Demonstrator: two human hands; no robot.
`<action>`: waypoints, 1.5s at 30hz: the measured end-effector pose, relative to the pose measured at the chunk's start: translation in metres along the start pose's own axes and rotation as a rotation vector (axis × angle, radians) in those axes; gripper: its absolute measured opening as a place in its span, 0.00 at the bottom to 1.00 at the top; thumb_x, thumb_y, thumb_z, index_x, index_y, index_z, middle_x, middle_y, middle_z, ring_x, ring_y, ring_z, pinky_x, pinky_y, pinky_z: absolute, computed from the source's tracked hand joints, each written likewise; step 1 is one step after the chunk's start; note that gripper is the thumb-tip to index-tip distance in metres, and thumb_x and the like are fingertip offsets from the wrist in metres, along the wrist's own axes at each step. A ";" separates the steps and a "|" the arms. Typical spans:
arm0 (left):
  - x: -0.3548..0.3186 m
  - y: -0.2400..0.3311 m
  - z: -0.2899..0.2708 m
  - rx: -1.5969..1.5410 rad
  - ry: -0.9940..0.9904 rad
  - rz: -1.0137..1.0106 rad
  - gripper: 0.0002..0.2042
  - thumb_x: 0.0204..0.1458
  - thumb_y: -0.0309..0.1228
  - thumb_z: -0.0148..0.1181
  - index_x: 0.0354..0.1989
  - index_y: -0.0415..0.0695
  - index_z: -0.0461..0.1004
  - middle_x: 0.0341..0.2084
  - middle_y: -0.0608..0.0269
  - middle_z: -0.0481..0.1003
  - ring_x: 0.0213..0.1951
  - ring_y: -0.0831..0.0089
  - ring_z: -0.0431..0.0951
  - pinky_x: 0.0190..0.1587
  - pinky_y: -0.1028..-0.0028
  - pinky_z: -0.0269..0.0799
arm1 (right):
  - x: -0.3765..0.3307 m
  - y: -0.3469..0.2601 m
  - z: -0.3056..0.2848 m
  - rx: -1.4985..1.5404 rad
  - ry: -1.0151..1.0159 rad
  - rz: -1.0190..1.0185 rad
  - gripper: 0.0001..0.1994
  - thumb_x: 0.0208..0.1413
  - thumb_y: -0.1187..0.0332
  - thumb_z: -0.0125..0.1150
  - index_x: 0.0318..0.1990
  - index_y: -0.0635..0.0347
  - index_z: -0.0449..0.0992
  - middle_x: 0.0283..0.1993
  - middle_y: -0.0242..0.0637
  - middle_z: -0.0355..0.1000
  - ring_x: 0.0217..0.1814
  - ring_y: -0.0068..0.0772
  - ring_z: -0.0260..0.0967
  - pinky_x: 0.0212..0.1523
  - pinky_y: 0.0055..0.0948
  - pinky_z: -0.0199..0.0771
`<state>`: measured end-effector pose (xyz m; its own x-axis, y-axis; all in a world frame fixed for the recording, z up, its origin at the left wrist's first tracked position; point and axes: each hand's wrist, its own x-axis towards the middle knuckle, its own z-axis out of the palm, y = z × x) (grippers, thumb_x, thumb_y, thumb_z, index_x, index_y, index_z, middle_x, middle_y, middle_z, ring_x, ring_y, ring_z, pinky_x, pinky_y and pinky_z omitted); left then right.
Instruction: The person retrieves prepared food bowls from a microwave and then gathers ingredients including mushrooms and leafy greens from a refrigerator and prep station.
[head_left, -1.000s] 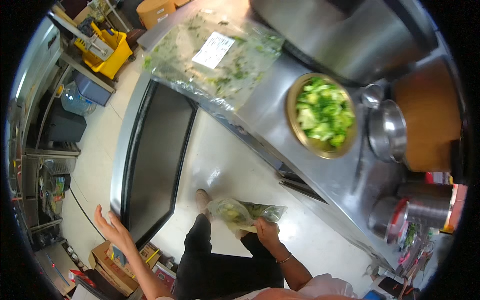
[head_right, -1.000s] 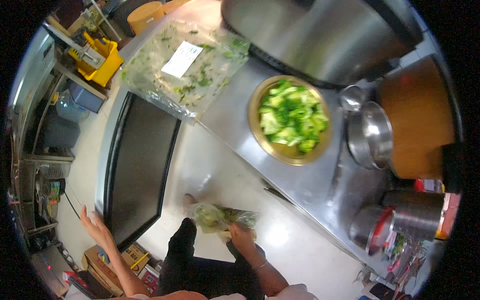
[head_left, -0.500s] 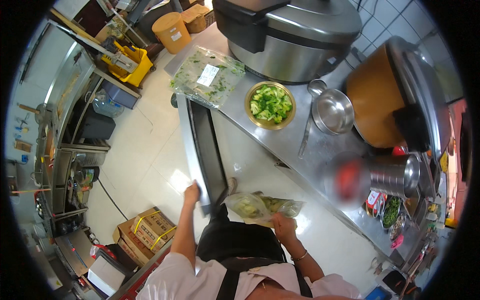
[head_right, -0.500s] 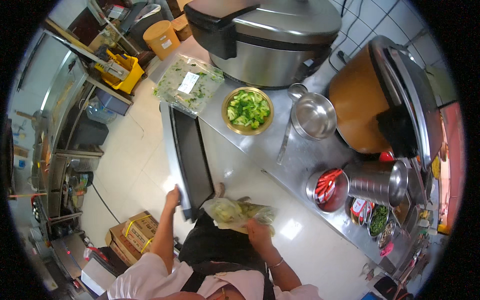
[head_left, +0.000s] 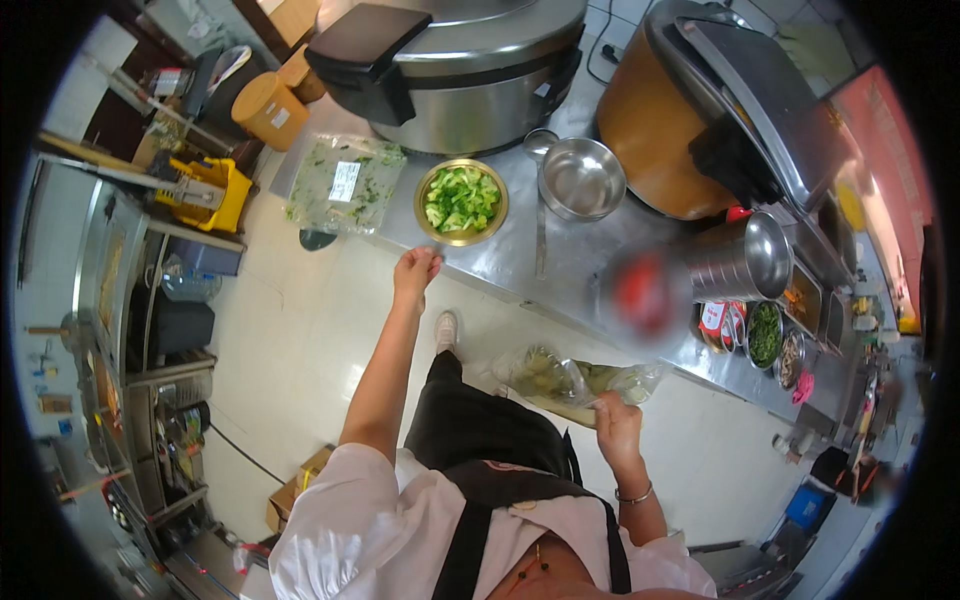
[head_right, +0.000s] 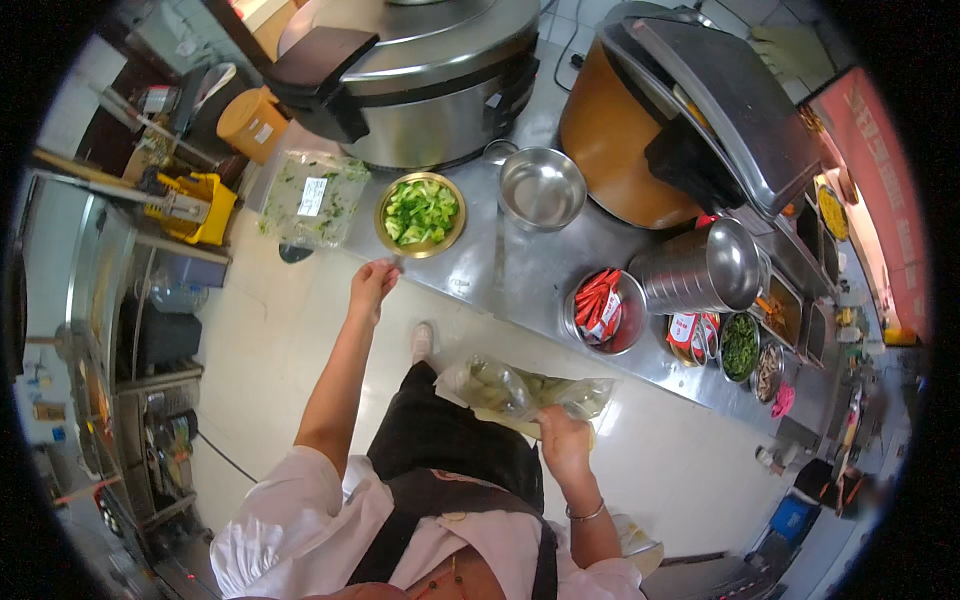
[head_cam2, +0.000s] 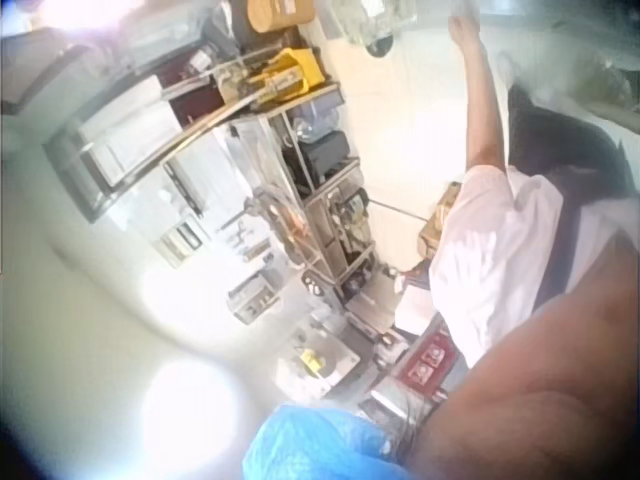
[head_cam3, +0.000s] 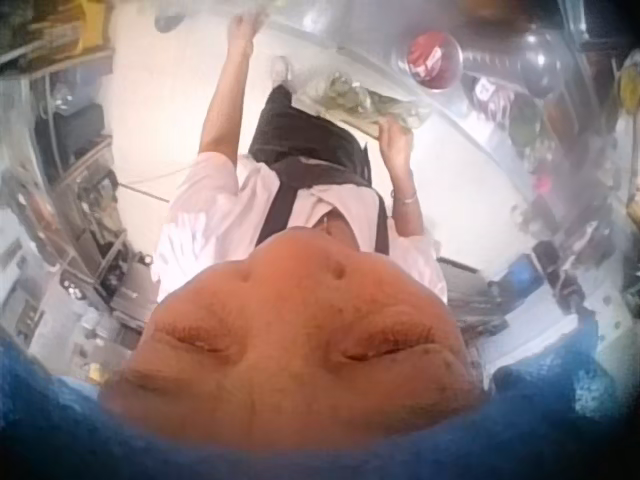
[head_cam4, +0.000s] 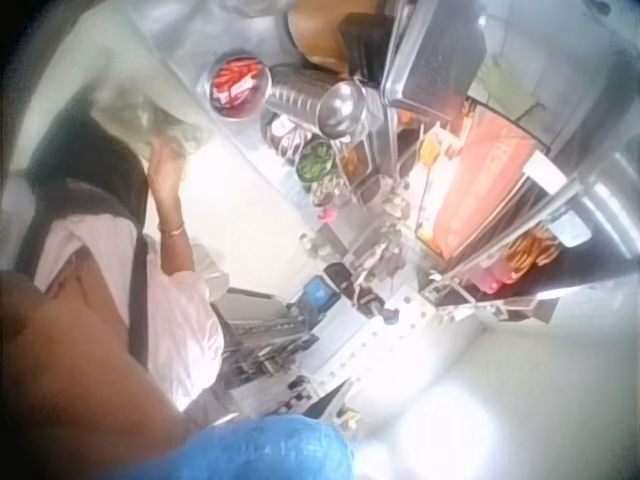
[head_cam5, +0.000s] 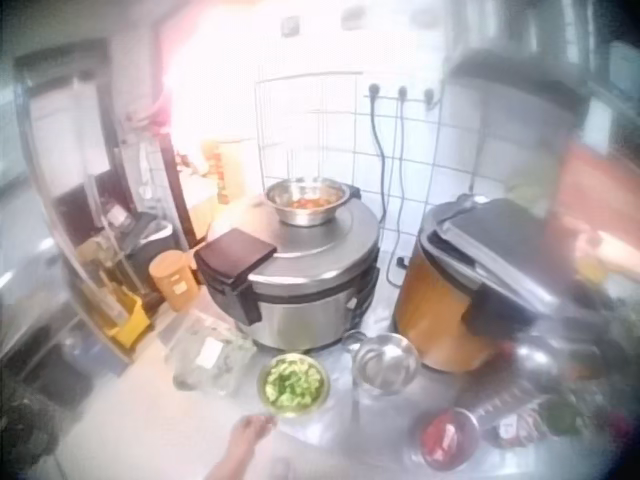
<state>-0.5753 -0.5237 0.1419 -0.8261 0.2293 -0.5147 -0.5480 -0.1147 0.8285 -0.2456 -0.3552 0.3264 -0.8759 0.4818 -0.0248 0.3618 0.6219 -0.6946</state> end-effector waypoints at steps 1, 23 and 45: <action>0.019 0.000 0.000 0.004 -0.015 -0.066 0.09 0.54 0.32 0.54 0.36 0.39 0.68 0.30 0.62 0.73 0.30 0.76 0.74 0.34 0.80 0.74 | 0.007 -0.008 -0.002 0.006 0.025 0.021 0.07 0.56 0.70 0.48 0.28 0.61 0.69 0.18 0.43 0.64 0.17 0.45 0.64 0.19 0.34 0.62; 0.012 0.122 -0.151 0.275 0.016 -0.222 0.06 0.48 0.30 0.59 0.32 0.43 0.72 0.23 0.70 0.72 0.21 0.85 0.68 0.21 0.87 0.63 | 0.182 -0.128 0.024 -0.037 0.329 -0.102 0.03 0.52 0.73 0.53 0.28 0.61 0.70 0.20 0.43 0.65 0.18 0.46 0.65 0.18 0.34 0.62; 0.000 0.115 -0.150 0.235 -0.126 -0.296 0.06 0.49 0.29 0.58 0.32 0.41 0.72 0.21 0.69 0.72 0.18 0.85 0.65 0.20 0.85 0.59 | 0.370 -0.078 0.096 -0.159 0.436 -0.297 0.08 0.52 0.64 0.57 0.26 0.57 0.69 0.17 0.43 0.68 0.18 0.46 0.67 0.17 0.37 0.65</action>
<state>-0.6582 -0.6818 0.2040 -0.6066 0.3380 -0.7196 -0.7028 0.1951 0.6841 -0.6288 -0.2850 0.3024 -0.7469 0.4610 0.4792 0.1924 0.8396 -0.5079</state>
